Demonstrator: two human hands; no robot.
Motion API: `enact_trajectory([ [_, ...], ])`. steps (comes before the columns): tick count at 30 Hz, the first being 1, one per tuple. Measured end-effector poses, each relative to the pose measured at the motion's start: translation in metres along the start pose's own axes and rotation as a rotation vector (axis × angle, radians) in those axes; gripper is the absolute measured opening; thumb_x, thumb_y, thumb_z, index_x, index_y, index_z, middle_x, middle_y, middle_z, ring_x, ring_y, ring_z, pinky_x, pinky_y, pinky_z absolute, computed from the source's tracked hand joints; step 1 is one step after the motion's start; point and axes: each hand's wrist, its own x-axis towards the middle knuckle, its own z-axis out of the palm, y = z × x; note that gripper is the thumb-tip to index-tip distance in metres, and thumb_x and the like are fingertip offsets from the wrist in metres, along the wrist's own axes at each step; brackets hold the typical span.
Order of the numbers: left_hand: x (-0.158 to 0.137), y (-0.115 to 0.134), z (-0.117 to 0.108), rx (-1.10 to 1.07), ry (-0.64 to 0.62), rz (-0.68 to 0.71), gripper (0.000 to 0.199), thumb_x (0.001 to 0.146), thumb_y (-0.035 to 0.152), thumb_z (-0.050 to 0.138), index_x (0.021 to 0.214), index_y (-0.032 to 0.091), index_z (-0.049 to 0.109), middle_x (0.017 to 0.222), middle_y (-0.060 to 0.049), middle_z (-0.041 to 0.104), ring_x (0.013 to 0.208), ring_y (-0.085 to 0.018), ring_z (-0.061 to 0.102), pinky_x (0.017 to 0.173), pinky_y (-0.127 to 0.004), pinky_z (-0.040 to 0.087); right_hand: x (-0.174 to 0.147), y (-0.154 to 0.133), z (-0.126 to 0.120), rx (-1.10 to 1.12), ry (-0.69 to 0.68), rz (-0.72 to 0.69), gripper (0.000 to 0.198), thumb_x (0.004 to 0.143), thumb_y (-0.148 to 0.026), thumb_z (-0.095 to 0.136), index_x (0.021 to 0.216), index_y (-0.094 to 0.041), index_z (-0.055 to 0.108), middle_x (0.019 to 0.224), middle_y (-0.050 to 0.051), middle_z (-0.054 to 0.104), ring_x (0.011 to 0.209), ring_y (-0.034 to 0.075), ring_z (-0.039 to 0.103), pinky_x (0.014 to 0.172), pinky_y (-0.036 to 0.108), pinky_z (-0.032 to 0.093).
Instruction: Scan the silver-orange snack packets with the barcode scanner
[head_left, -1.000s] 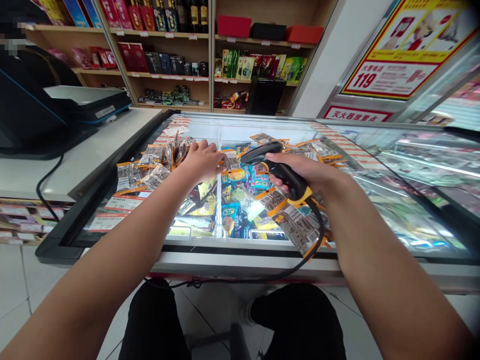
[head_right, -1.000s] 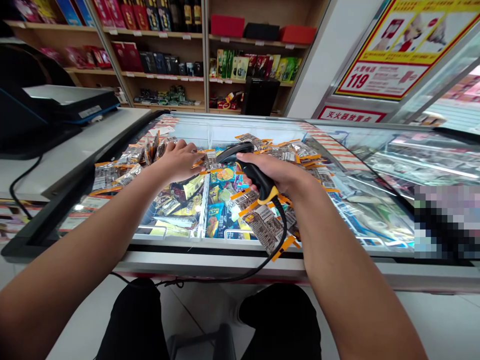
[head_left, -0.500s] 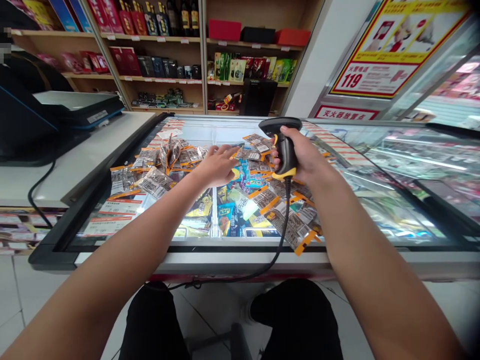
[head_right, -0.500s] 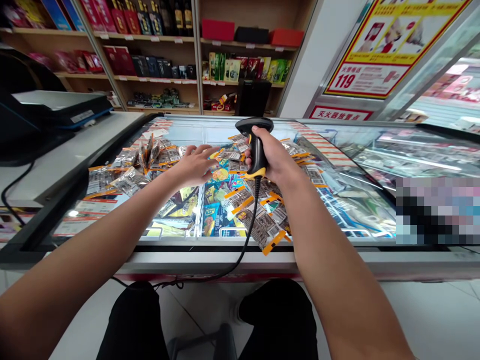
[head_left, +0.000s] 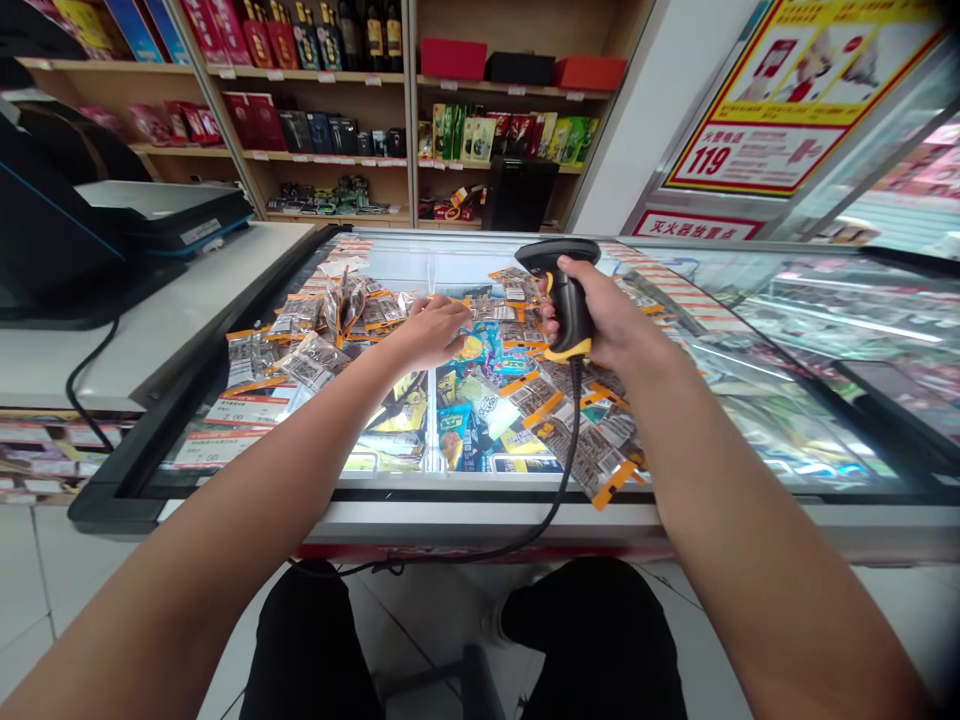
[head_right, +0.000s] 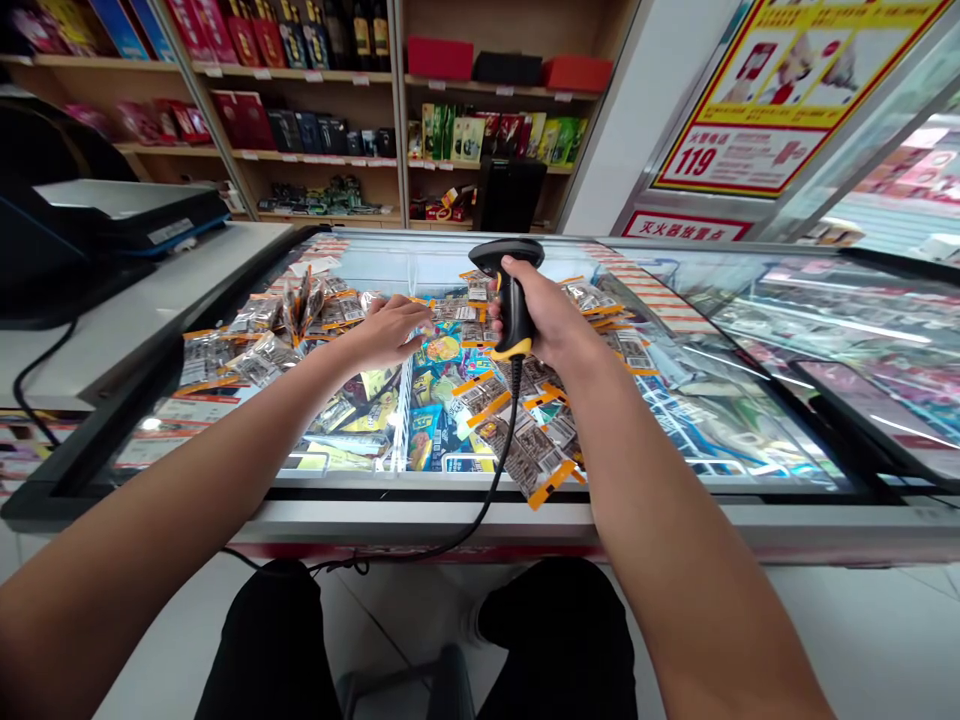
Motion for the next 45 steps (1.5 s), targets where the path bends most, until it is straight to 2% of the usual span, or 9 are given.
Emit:
enact_trajectory([
  [3,-0.002,0.001,-0.001,0.037,-0.001,0.03,0.052,0.108,0.035,0.037,0.159,0.033,0.051,0.144,-0.012,0.062,0.132,-0.034,0.049,0.112,-0.052,0.033,0.0,0.001,-0.001,-0.017,-0.002,-0.004,0.036,0.098,-0.06,0.062,0.098,-0.024,0.061,0.065,0.001,0.057,0.051,0.015,0.054,0.045,0.026,0.046],
  [6,-0.003,0.005,-0.002,0.112,-0.061,0.037,0.053,0.108,0.04,0.04,0.16,0.038,0.051,0.148,-0.014,0.056,0.136,-0.038,0.046,0.115,-0.055,0.03,-0.001,0.001,-0.001,-0.051,-0.014,-0.014,0.039,0.096,-0.063,0.062,0.101,-0.024,0.061,0.066,0.001,0.059,0.051,0.015,0.054,0.045,0.026,0.046],
  [11,-0.005,0.012,-0.007,0.069,-0.118,0.011,0.054,0.108,0.045,0.039,0.157,0.029,0.053,0.168,-0.01,0.043,0.146,-0.04,0.038,0.119,-0.059,0.028,-0.003,-0.002,0.001,-0.059,-0.004,0.005,0.038,0.098,-0.062,0.062,0.103,-0.024,0.061,0.066,0.001,0.058,0.05,0.015,0.053,0.045,0.027,0.047],
  [17,-0.008,0.018,-0.013,0.069,-0.135,0.026,0.061,0.109,0.049,0.038,0.166,0.029,0.04,0.166,-0.014,0.046,0.149,-0.039,0.041,0.121,-0.06,0.027,-0.002,-0.001,0.0,-0.107,-0.002,-0.007,0.038,0.098,-0.063,0.061,0.104,-0.025,0.062,0.067,0.002,0.059,0.048,0.015,0.053,0.045,0.029,0.048],
  [25,-0.014,0.025,-0.03,-0.124,-0.227,0.11,0.051,0.109,0.05,0.037,0.148,0.031,0.064,0.171,-0.005,0.045,0.153,-0.031,0.044,0.129,-0.056,0.017,-0.008,-0.006,-0.013,-0.258,-0.129,0.17,0.035,0.096,-0.056,0.066,0.104,-0.022,0.064,0.068,0.005,0.062,0.048,0.018,0.056,0.04,0.03,0.048],
  [30,-0.015,0.022,-0.029,-0.237,-0.209,0.156,0.046,0.108,0.043,0.039,0.142,0.027,0.066,0.161,-0.006,0.058,0.145,-0.024,0.055,0.125,-0.047,0.034,-0.01,-0.006,-0.008,-0.308,-0.119,0.193,0.034,0.097,-0.055,0.066,0.101,-0.021,0.066,0.065,0.007,0.064,0.048,0.019,0.056,0.037,0.031,0.046],
  [35,-0.018,0.036,-0.025,-0.216,-0.209,0.181,0.057,0.105,0.043,0.042,0.157,0.024,0.051,0.162,-0.012,0.053,0.132,-0.026,0.064,0.11,-0.039,0.051,-0.009,0.0,-0.006,-0.315,-0.105,0.214,0.033,0.097,-0.055,0.067,0.097,-0.022,0.067,0.064,0.007,0.063,0.049,0.02,0.056,0.039,0.033,0.048],
  [41,-0.022,0.082,-0.024,0.048,-0.213,0.076,0.079,0.105,0.066,0.032,0.161,0.013,0.046,0.164,-0.023,0.045,0.15,-0.041,0.045,0.118,-0.049,0.043,-0.008,0.004,-0.007,-0.28,-0.173,0.247,0.035,0.091,-0.058,0.073,0.087,-0.025,0.063,0.059,0.004,0.06,0.046,0.018,0.053,0.038,0.031,0.049],
  [45,-0.022,0.096,-0.028,0.075,-0.257,0.055,0.083,0.106,0.068,0.027,0.156,0.006,0.051,0.159,-0.027,0.048,0.142,-0.041,0.054,0.114,-0.048,0.046,-0.009,0.002,-0.008,-0.288,-0.189,0.27,0.035,0.09,-0.059,0.074,0.088,-0.025,0.065,0.06,0.004,0.061,0.047,0.017,0.053,0.039,0.031,0.05],
])
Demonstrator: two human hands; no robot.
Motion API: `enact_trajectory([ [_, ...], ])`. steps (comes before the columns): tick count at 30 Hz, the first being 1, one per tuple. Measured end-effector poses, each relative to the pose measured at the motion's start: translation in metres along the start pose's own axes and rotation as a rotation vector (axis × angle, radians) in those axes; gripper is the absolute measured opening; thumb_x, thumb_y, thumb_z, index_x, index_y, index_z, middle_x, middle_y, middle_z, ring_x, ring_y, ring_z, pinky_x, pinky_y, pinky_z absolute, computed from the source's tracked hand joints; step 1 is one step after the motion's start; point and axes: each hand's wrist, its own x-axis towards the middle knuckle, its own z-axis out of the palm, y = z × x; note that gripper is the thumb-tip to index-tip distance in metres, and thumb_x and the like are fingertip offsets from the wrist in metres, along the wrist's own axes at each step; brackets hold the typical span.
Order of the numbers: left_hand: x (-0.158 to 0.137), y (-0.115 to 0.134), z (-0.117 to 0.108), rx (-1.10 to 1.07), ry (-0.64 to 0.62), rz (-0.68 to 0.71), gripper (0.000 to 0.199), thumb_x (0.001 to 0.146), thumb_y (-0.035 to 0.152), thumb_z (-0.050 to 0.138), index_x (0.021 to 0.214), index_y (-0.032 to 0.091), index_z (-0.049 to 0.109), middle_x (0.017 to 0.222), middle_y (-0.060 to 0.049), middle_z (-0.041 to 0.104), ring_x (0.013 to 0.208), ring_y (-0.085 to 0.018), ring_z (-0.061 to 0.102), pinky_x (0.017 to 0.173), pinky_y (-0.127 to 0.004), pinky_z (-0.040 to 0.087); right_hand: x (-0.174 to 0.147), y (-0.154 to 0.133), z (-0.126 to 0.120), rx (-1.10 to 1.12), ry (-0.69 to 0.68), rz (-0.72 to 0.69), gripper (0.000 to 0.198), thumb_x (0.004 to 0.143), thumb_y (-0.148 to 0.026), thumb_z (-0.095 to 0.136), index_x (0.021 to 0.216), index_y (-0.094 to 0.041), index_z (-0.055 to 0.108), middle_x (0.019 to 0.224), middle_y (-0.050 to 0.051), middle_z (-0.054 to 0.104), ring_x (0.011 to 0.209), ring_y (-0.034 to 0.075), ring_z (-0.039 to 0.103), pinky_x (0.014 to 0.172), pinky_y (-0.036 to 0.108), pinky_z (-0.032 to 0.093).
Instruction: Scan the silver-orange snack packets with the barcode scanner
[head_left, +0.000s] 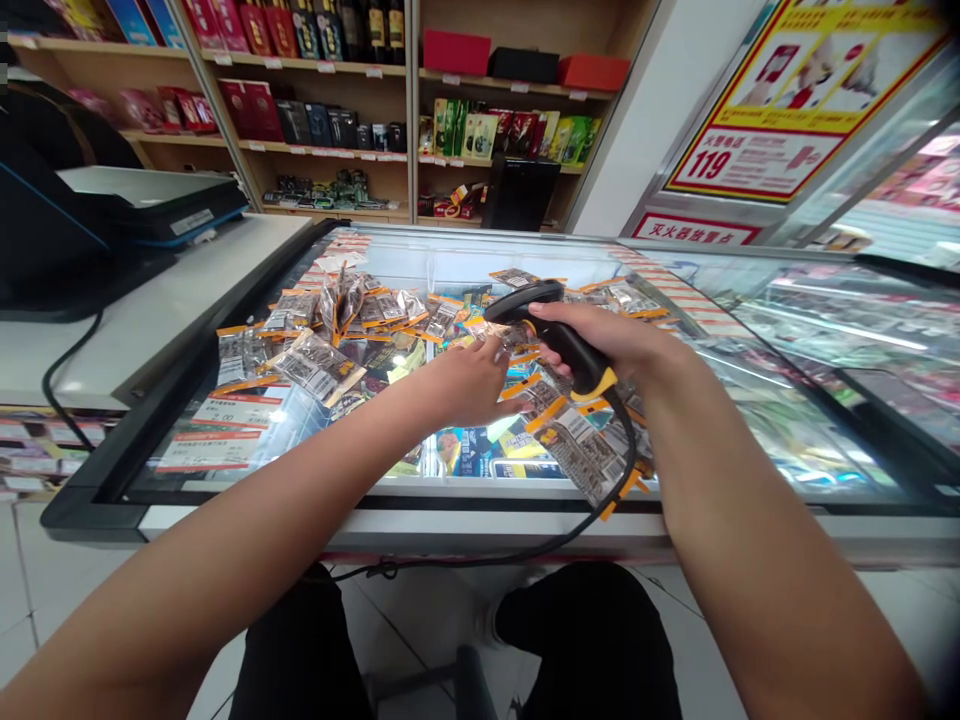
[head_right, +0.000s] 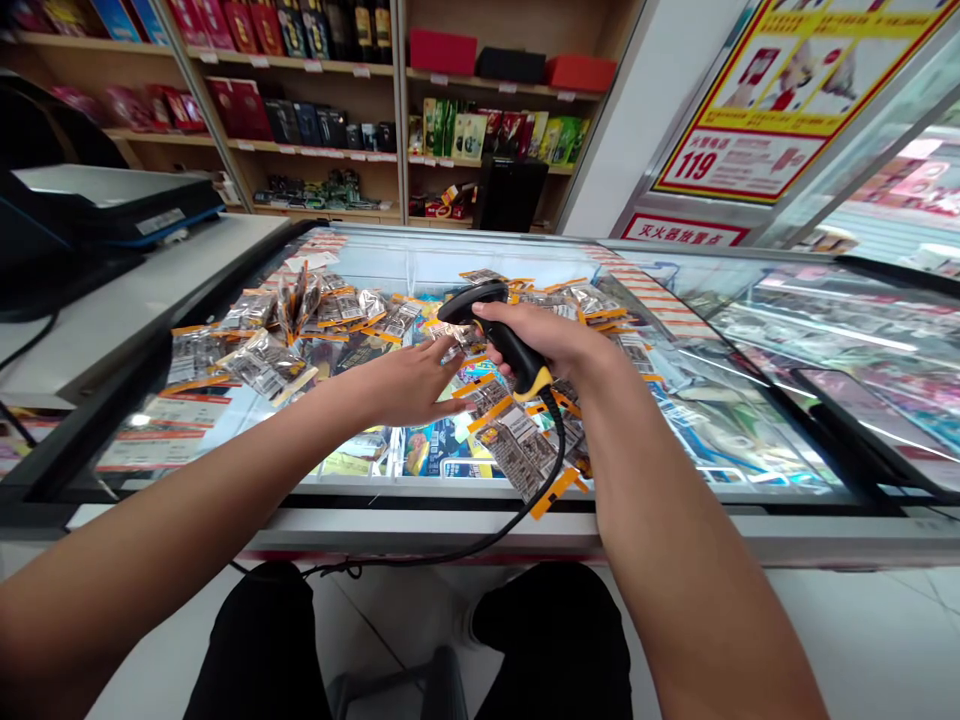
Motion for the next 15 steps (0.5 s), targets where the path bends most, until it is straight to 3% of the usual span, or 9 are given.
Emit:
enact_trajectory([
  [8,-0.004,0.004,-0.005,0.046,-0.022,-0.003,0.08,0.105,0.07,0.03,0.149,0.01,0.06,0.147,-0.025,0.059,0.132,-0.04,0.061,0.105,-0.047,0.051,0.0,0.001,-0.002,0.004,-0.039,-0.005,0.035,0.092,-0.057,0.073,0.088,-0.024,0.065,0.061,0.005,0.061,0.047,0.018,0.054,0.04,0.032,0.05],
  [12,0.0,-0.002,-0.002,0.054,0.005,-0.186,0.087,0.103,0.074,0.035,0.152,0.006,0.056,0.151,-0.029,0.055,0.128,-0.044,0.062,0.1,-0.049,0.053,0.001,-0.001,0.001,0.039,0.092,-0.075,0.034,0.094,-0.056,0.071,0.092,-0.023,0.064,0.064,0.006,0.063,0.047,0.018,0.056,0.037,0.03,0.047],
  [15,0.0,-0.02,0.003,0.054,0.082,-0.287,0.087,0.099,0.079,0.041,0.161,0.019,0.049,0.152,-0.025,0.057,0.131,-0.047,0.059,0.1,-0.055,0.051,0.001,-0.003,0.001,0.086,0.18,-0.143,0.031,0.096,-0.054,0.069,0.094,-0.023,0.063,0.067,0.005,0.064,0.046,0.016,0.055,0.036,0.028,0.045],
])
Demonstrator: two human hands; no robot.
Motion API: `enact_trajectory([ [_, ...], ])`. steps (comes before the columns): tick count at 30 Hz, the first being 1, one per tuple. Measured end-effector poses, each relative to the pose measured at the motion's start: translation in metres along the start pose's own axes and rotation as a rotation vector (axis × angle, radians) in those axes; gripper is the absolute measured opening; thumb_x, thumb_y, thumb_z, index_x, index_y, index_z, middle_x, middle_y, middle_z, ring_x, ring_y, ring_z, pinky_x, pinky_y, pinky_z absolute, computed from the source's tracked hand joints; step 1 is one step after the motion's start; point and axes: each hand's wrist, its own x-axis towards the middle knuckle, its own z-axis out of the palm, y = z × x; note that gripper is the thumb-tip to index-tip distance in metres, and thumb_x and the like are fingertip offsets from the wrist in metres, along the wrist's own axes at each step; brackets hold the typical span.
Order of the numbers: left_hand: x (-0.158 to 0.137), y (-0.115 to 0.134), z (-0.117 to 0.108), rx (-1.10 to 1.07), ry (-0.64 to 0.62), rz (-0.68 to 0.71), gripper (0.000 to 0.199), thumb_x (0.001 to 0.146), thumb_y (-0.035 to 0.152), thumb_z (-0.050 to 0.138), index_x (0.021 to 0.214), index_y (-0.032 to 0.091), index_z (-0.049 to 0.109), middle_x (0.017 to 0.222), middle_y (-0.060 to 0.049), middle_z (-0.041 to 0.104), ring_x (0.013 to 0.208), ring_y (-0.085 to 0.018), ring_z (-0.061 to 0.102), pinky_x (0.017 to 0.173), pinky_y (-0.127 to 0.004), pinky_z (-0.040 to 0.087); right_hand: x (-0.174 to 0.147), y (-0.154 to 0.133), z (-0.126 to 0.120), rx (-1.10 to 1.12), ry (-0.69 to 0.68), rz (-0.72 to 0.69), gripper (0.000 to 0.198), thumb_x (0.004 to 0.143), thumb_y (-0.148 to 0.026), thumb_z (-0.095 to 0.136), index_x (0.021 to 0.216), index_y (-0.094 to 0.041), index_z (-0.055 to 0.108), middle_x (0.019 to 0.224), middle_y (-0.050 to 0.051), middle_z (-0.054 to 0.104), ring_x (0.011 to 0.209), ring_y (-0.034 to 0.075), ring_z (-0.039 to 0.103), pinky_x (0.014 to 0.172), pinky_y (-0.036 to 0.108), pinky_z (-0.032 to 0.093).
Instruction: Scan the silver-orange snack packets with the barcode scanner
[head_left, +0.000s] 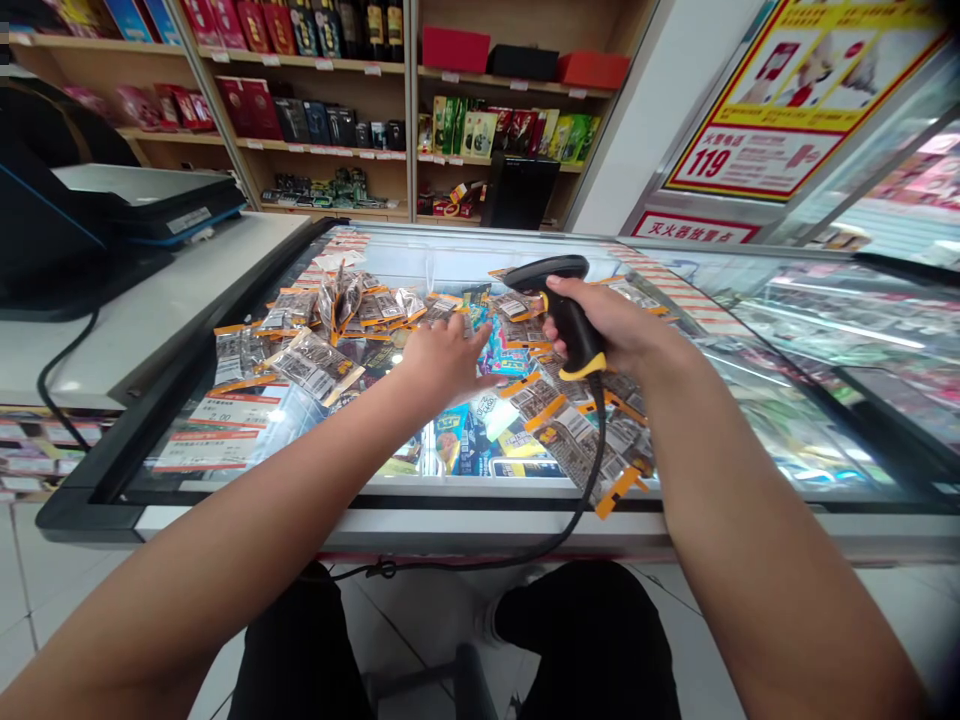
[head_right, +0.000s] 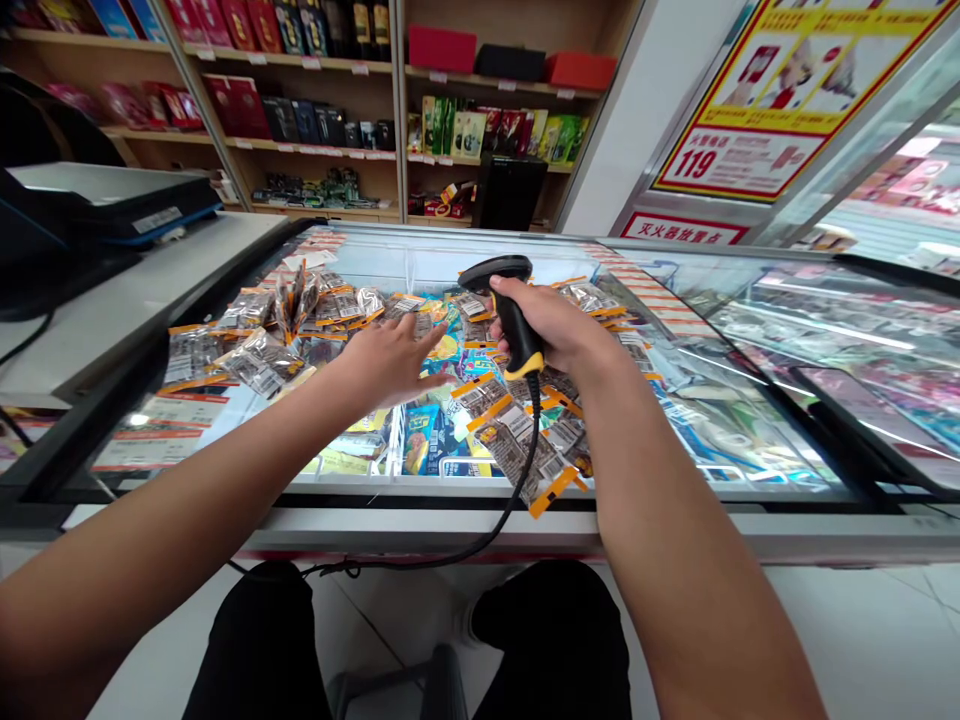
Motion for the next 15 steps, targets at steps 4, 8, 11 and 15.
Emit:
enact_trajectory([
  [4,0.001,-0.022,0.004,0.038,0.055,-0.022,0.078,0.098,0.078,0.044,0.14,0.017,0.07,0.147,-0.024,0.059,0.139,-0.048,0.049,0.109,-0.057,0.044,0.001,-0.002,-0.002,0.044,0.064,-0.062,0.032,0.094,-0.056,0.07,0.098,-0.024,0.064,0.065,0.003,0.062,0.047,0.017,0.055,0.037,0.029,0.045],
  [8,0.004,-0.022,0.002,0.087,0.122,-0.021,0.074,0.101,0.073,0.045,0.124,0.01,0.075,0.15,-0.027,0.055,0.14,-0.047,0.047,0.111,-0.056,0.043,0.002,-0.004,-0.003,0.066,0.105,-0.065,0.035,0.093,-0.058,0.071,0.099,-0.024,0.063,0.065,0.004,0.063,0.047,0.017,0.056,0.039,0.029,0.046],
  [11,0.018,-0.011,0.005,0.026,0.124,0.092,0.068,0.105,0.067,0.042,0.138,0.015,0.068,0.169,-0.02,0.041,0.152,-0.046,0.037,0.119,-0.061,0.036,0.003,-0.004,-0.003,0.095,0.118,-0.075,0.035,0.093,-0.058,0.07,0.099,-0.024,0.062,0.065,0.004,0.063,0.048,0.017,0.057,0.04,0.029,0.046],
  [15,0.042,-0.002,0.019,-0.099,0.097,0.272,0.063,0.107,0.061,0.039,0.152,0.019,0.057,0.182,-0.011,0.015,0.16,-0.043,0.026,0.124,-0.061,0.03,0.006,-0.002,-0.003,0.101,0.091,-0.093,0.033,0.094,-0.056,0.071,0.1,-0.025,0.062,0.064,0.003,0.063,0.049,0.018,0.058,0.041,0.029,0.047],
])
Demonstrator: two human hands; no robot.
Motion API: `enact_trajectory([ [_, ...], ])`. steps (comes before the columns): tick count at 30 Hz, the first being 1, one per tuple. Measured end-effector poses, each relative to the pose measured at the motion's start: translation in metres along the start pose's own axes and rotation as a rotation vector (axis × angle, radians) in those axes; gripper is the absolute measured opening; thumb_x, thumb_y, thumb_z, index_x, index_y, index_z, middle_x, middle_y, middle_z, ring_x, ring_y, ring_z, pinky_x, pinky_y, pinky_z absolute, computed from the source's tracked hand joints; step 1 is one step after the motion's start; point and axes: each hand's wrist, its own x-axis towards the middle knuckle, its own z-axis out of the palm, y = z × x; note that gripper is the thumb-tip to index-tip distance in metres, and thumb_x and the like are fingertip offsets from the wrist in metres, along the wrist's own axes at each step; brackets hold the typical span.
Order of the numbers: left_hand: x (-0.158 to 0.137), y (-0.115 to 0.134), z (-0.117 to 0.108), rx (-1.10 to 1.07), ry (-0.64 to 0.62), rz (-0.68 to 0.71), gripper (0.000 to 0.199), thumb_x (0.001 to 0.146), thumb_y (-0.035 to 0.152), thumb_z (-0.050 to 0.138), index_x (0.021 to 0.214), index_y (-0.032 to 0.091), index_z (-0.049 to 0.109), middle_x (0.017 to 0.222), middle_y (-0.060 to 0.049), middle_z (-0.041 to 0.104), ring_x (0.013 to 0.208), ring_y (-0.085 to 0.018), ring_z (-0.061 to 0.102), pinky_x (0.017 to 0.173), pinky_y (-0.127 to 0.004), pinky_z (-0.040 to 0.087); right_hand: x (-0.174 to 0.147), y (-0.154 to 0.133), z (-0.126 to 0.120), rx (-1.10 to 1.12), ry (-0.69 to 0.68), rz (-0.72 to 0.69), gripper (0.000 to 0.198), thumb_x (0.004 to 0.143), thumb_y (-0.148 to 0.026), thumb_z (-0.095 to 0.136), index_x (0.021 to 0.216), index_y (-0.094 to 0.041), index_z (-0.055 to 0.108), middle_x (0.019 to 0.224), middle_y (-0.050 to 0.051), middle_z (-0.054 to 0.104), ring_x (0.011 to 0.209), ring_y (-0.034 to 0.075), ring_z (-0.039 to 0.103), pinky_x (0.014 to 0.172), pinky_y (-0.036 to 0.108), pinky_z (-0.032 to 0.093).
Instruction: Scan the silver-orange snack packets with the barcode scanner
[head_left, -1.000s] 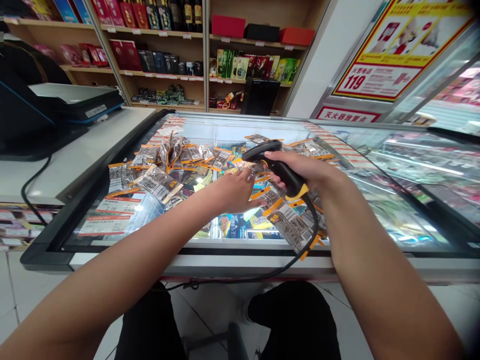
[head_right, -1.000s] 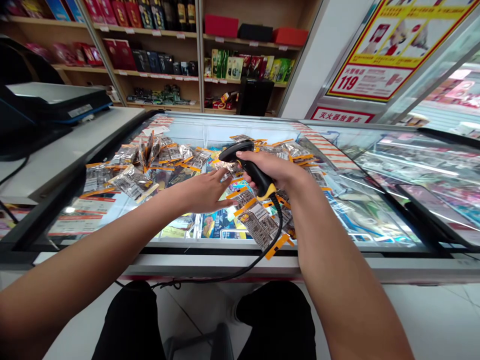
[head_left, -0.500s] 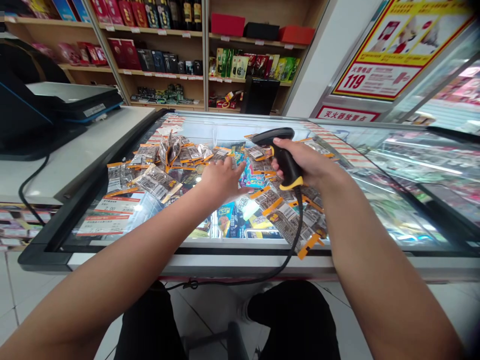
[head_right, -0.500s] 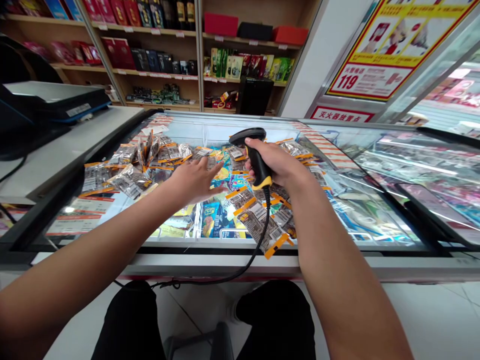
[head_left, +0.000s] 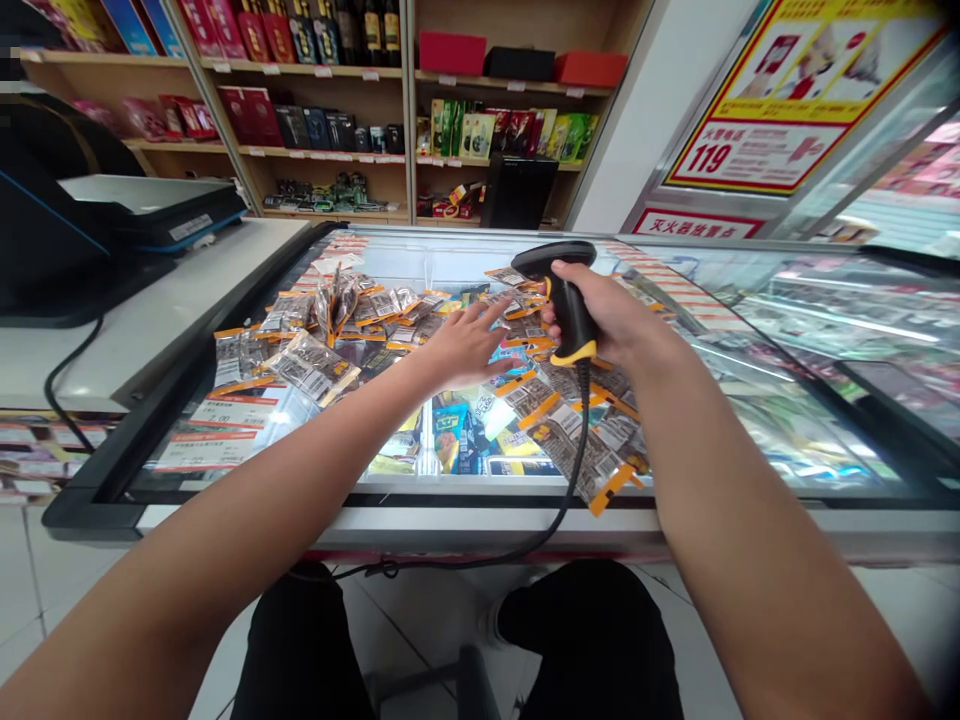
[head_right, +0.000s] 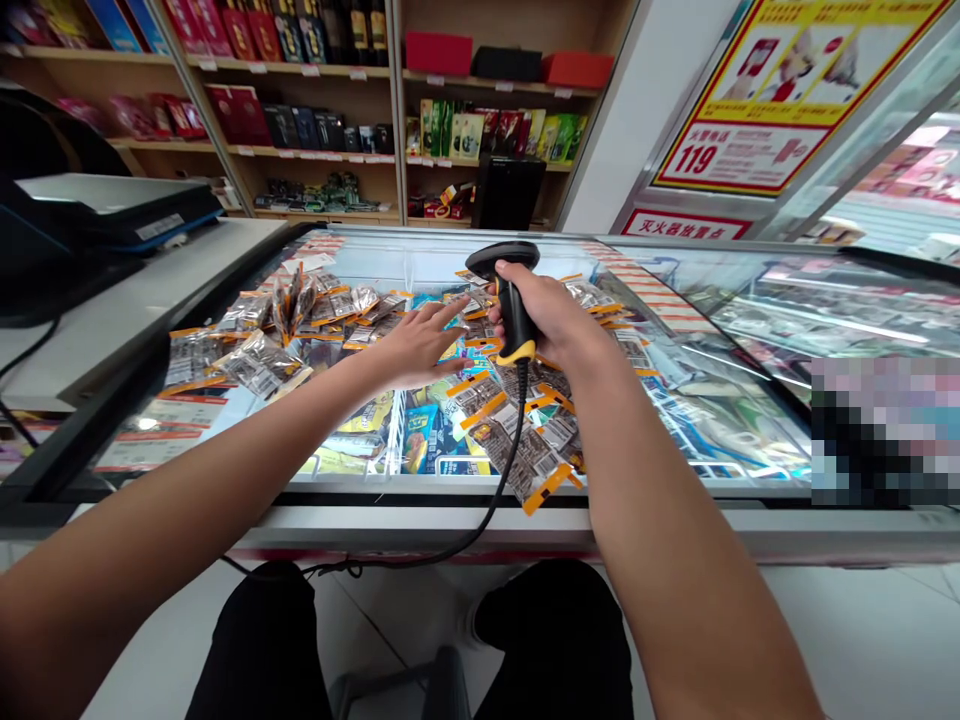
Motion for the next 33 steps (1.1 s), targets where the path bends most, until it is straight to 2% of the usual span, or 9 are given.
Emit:
enact_trajectory([
  [5,0.011,-0.006,0.011,-0.022,0.001,0.01,0.066,0.109,0.058,0.037,0.164,0.021,0.042,0.178,-0.011,0.029,0.157,-0.04,0.032,0.124,-0.059,0.032,0.002,0.002,0.001,0.002,-0.028,-0.01,0.033,0.095,-0.057,0.07,0.103,-0.025,0.063,0.064,0.002,0.064,0.048,0.018,0.057,0.042,0.03,0.049],
  [9,0.003,-0.005,0.006,0.086,-0.011,0.01,0.064,0.11,0.054,0.037,0.155,0.012,0.053,0.171,-0.017,0.038,0.148,-0.042,0.041,0.118,-0.054,0.039,0.001,0.0,0.002,0.015,-0.004,0.016,0.029,0.096,-0.053,0.069,0.101,-0.025,0.063,0.065,0.003,0.064,0.049,0.017,0.058,0.042,0.03,0.049],
  [13,-0.022,0.007,-0.009,0.172,-0.048,0.021,0.063,0.11,0.055,0.036,0.141,0.008,0.065,0.158,-0.022,0.051,0.139,-0.042,0.047,0.11,-0.052,0.044,-0.002,-0.003,0.001,0.014,0.001,0.074,0.03,0.097,-0.054,0.067,0.096,-0.025,0.063,0.064,0.003,0.064,0.046,0.016,0.055,0.039,0.029,0.047],
  [16,-0.039,0.022,-0.021,0.19,-0.1,0.033,0.071,0.108,0.063,0.032,0.124,0.009,0.075,0.141,-0.022,0.063,0.126,-0.04,0.056,0.101,-0.05,0.048,-0.005,-0.004,-0.001,-0.033,-0.086,0.153,0.033,0.095,-0.056,0.069,0.095,-0.024,0.063,0.064,0.004,0.064,0.045,0.016,0.054,0.036,0.029,0.046],
  [18,-0.043,0.032,-0.026,0.2,-0.069,0.011,0.076,0.107,0.067,0.03,0.12,0.008,0.076,0.133,-0.023,0.066,0.125,-0.041,0.057,0.099,-0.05,0.049,-0.008,-0.003,-0.001,-0.082,-0.169,0.204,0.034,0.093,-0.057,0.071,0.092,-0.024,0.063,0.065,0.005,0.065,0.046,0.017,0.055,0.036,0.029,0.047],
  [23,-0.033,0.041,-0.017,0.13,0.1,-0.012,0.086,0.102,0.078,0.033,0.146,0.01,0.059,0.152,-0.024,0.058,0.138,-0.04,0.053,0.11,-0.051,0.046,-0.01,0.0,0.005,-0.176,-0.241,0.182,0.038,0.096,-0.058,0.067,0.082,-0.023,0.062,0.063,0.007,0.063,0.046,0.017,0.054,0.036,0.028,0.047],
  [27,-0.029,0.034,0.001,0.058,0.004,-0.049,0.104,0.097,0.086,0.031,0.163,0.005,0.038,0.172,-0.026,0.035,0.16,-0.041,0.031,0.124,-0.051,0.035,-0.008,0.0,0.008,-0.154,-0.237,0.193,0.037,0.099,-0.055,0.064,0.083,-0.022,0.062,0.064,0.006,0.062,0.048,0.016,0.055,0.038,0.026,0.047],
  [29,-0.03,0.032,0.005,0.037,-0.028,-0.033,0.108,0.098,0.086,0.028,0.163,0.001,0.037,0.173,-0.027,0.032,0.162,-0.04,0.026,0.127,-0.05,0.032,-0.009,0.0,0.009,-0.146,-0.235,0.209,0.036,0.1,-0.053,0.063,0.081,-0.022,0.06,0.063,0.005,0.06,0.049,0.015,0.054,0.04,0.025,0.047],
  [33,-0.031,0.033,0.002,0.011,-0.016,-0.018,0.106,0.098,0.086,0.028,0.157,-0.001,0.046,0.168,-0.028,0.041,0.159,-0.041,0.034,0.125,-0.049,0.036,-0.01,0.001,0.012,-0.168,-0.235,0.204,0.039,0.101,-0.053,0.062,0.079,-0.021,0.06,0.063,0.005,0.059,0.051,0.015,0.053,0.042,0.025,0.047],
])
